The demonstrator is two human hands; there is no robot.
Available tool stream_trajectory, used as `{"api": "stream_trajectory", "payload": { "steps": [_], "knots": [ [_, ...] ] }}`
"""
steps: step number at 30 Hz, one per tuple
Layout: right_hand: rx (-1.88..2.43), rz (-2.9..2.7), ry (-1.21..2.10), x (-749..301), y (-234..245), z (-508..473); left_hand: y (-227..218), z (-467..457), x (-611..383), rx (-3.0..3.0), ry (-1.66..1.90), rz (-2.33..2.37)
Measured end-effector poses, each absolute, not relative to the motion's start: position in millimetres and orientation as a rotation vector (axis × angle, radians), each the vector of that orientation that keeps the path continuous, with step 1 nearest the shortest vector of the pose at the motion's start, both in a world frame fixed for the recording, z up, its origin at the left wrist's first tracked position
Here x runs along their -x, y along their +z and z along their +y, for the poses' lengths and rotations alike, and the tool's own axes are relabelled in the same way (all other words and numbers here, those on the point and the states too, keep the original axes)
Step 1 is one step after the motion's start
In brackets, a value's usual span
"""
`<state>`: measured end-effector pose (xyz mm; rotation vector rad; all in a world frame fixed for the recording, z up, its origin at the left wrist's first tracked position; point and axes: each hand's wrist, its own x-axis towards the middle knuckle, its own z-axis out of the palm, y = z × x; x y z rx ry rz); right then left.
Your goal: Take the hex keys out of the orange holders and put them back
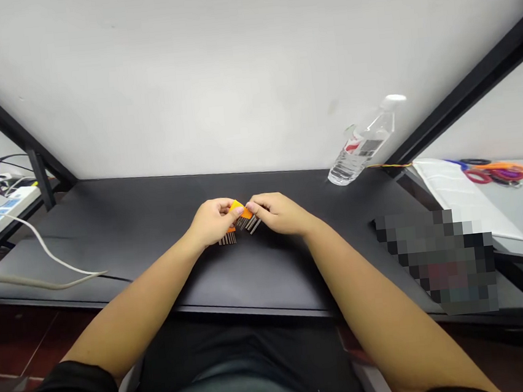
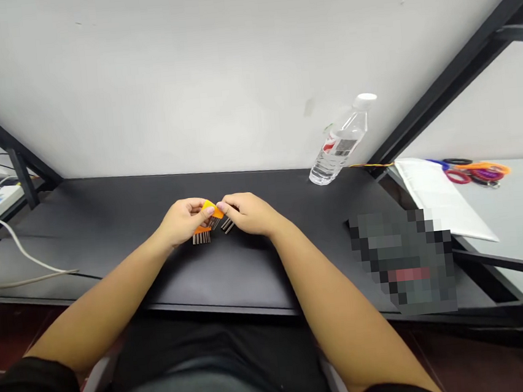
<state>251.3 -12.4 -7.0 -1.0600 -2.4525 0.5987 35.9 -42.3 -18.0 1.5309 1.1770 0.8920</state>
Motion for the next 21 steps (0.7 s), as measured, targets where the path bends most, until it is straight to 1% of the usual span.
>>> {"api": "stream_trajectory", "payload": {
  "steps": [3,8,17,21],
  "knots": [
    [1.092,-2.44,0.536,-247.1,-7.0,-14.9,-16.8,-42.6,-36.4,-1.501,0.903,1.148],
    [1.201,-2.233,0.481,-252.0,-5.0,-13.9,-16.9,-43.1,-37.4,-1.416,0.862,1.085],
    [1.415,-2.103,0.683,-253.7,-3.3,-17.6,-20.9,-39.7,-35.9,-1.334,0.765,1.066],
    [1.532,-1.876,0.748,-265.4,-11.5,-21.0,-20.2,-36.8,-29.9,-1.339,0.669,1.024]
  ]
}}
